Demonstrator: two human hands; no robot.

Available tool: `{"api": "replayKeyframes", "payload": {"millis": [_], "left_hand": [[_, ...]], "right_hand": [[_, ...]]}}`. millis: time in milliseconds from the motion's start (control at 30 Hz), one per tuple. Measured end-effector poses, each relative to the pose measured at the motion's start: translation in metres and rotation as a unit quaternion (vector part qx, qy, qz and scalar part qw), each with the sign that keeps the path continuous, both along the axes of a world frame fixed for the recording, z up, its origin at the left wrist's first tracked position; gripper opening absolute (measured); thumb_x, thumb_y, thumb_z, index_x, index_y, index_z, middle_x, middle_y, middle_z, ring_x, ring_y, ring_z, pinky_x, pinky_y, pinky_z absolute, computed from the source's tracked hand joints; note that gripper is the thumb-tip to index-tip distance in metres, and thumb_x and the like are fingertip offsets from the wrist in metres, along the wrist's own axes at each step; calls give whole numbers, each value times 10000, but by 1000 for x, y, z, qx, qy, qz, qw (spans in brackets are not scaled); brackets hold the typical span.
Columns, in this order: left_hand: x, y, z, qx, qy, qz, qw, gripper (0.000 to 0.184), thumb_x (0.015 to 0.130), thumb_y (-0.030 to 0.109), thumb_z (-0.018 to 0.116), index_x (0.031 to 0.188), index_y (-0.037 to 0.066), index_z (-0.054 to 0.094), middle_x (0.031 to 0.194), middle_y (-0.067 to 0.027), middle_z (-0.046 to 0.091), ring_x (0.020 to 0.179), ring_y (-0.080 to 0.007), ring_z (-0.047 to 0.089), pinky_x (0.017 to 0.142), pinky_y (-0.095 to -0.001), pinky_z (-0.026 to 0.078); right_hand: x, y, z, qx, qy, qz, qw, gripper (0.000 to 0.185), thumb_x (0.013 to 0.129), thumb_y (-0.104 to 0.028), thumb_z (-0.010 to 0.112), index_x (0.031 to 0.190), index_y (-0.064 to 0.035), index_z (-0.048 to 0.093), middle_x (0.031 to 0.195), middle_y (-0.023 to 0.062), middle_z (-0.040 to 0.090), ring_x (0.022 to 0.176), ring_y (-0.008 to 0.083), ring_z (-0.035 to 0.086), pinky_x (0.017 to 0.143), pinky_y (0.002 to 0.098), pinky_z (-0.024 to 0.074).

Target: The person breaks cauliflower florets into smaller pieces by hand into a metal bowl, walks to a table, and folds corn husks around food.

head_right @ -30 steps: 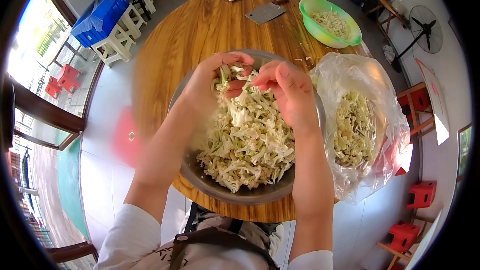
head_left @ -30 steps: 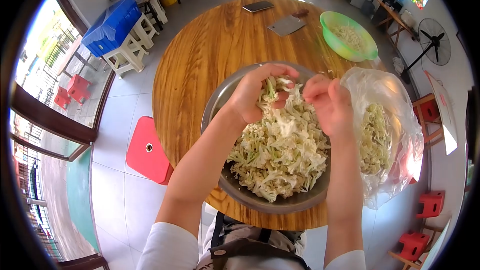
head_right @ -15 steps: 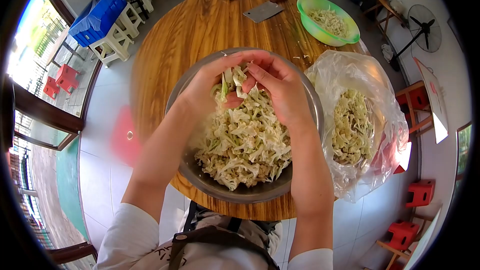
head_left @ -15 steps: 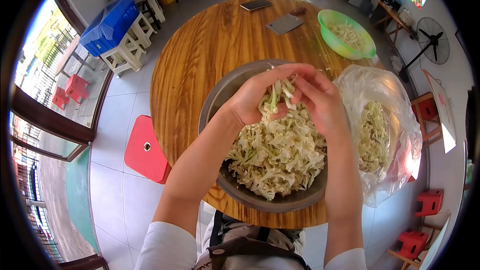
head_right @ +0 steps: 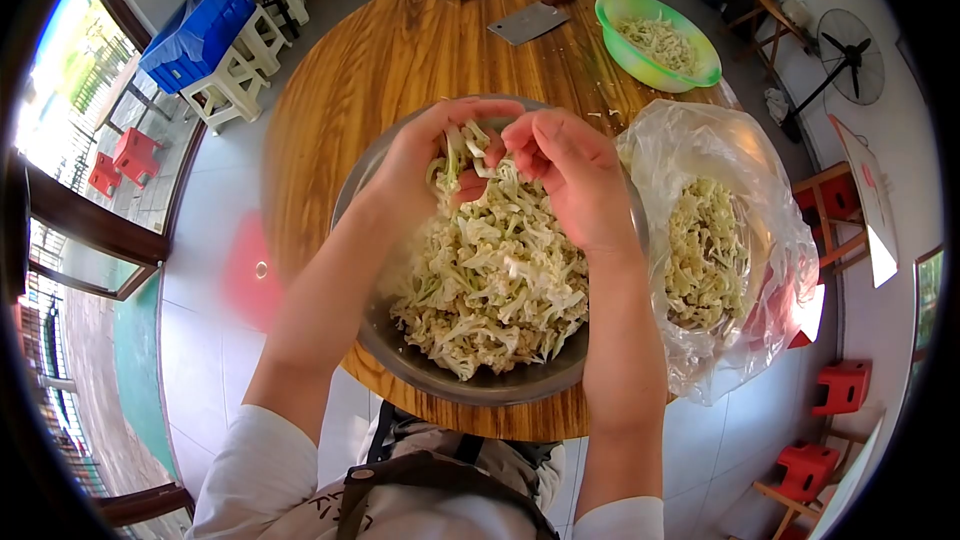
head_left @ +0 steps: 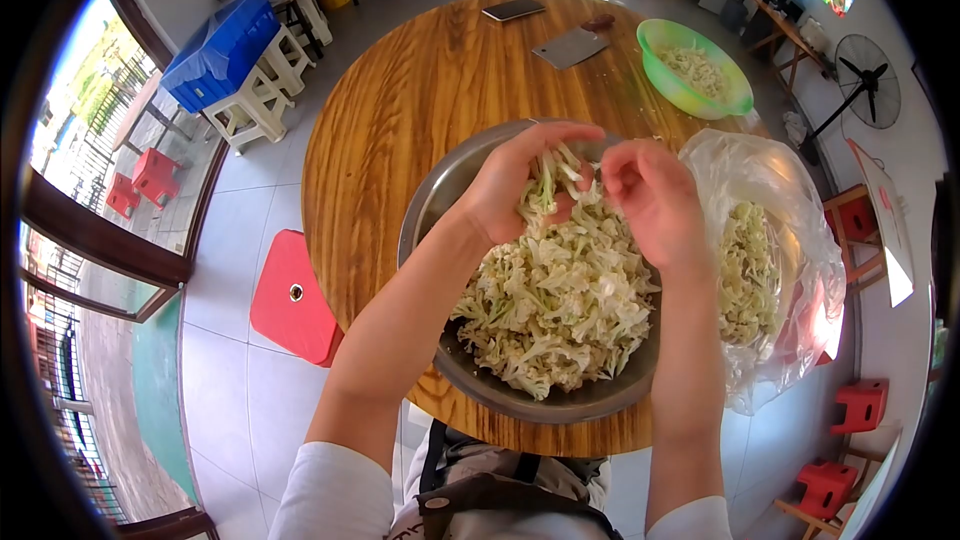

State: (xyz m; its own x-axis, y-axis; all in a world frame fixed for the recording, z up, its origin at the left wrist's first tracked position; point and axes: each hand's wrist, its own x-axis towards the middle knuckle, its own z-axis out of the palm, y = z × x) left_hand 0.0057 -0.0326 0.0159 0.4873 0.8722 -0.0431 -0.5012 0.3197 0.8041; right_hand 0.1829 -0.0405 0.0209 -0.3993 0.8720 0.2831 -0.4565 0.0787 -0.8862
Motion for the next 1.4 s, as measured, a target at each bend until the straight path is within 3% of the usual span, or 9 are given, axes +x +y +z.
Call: {"api": "replayKeyframes", "payload": {"millis": [67,167,567,667,767,967,1167,1267,1400], "left_hand": [[4,-5,7,-22,46,4,999,373,911,305,383,1110,36,546,730,-67,531,544,-132,454,426,-251,332],[10,-6,8,-40,89,23,995,381,910,331,404,1097,36,557,720,-69,528,576,-139,476,432,-255,332],[3,2,4,-101,-53,34,993,342,832,227,436,1040,-13,563,733,-24,516,594,-102,431,441,-214,325],[-2,12,-7,-120,-116,58,984,350,836,213,392,1026,-29,558,747,-49,563,552,-137,433,436,-242,340],[-3,13,-9,-115,-124,72,983,325,819,196,422,1015,-25,557,758,-49,571,551,-137,436,442,-244,344],[4,4,2,-114,-63,100,986,317,801,155,440,1030,-29,560,771,-68,577,513,-122,418,429,-228,334],[3,7,-4,-125,-92,51,987,271,831,174,433,951,-23,575,782,-80,571,581,-139,462,434,-238,365],[4,6,-2,-143,-89,56,984,254,826,158,444,938,-31,571,773,-80,552,570,-127,448,430,-229,360],[1,11,-11,-185,-146,69,969,229,809,123,466,932,-47,556,783,-82,530,560,-104,430,420,-213,341]], "right_hand": [[-11,-5,10,13,-143,-106,984,200,842,-156,616,951,10,588,845,53,580,695,103,522,656,225,407],[-10,1,-7,20,-263,-115,958,189,847,-144,614,963,5,599,862,44,596,693,97,540,668,225,421],[-4,8,-9,-133,58,-84,986,137,884,-170,569,902,-35,586,815,14,572,644,73,477,613,221,399],[6,9,-11,-52,66,23,996,158,890,-198,565,884,-41,583,794,-2,554,631,58,449,581,211,375],[0,2,-8,37,-104,-94,989,162,884,-190,580,902,-29,589,756,-19,535,645,47,444,580,192,365],[-21,-1,-13,106,-225,-163,955,143,848,-148,636,947,-46,619,719,-51,524,674,20,458,588,165,365],[-18,3,-13,5,-179,-203,963,148,867,-191,609,927,-56,622,740,-40,547,670,39,483,582,176,381],[-19,4,-11,-85,-36,-202,975,155,878,-198,584,903,-49,615,747,-21,566,672,58,507,579,196,394],[-10,7,-11,-114,26,-171,978,147,878,-185,570,896,-44,607,755,-2,573,649,70,515,582,211,401]]}}
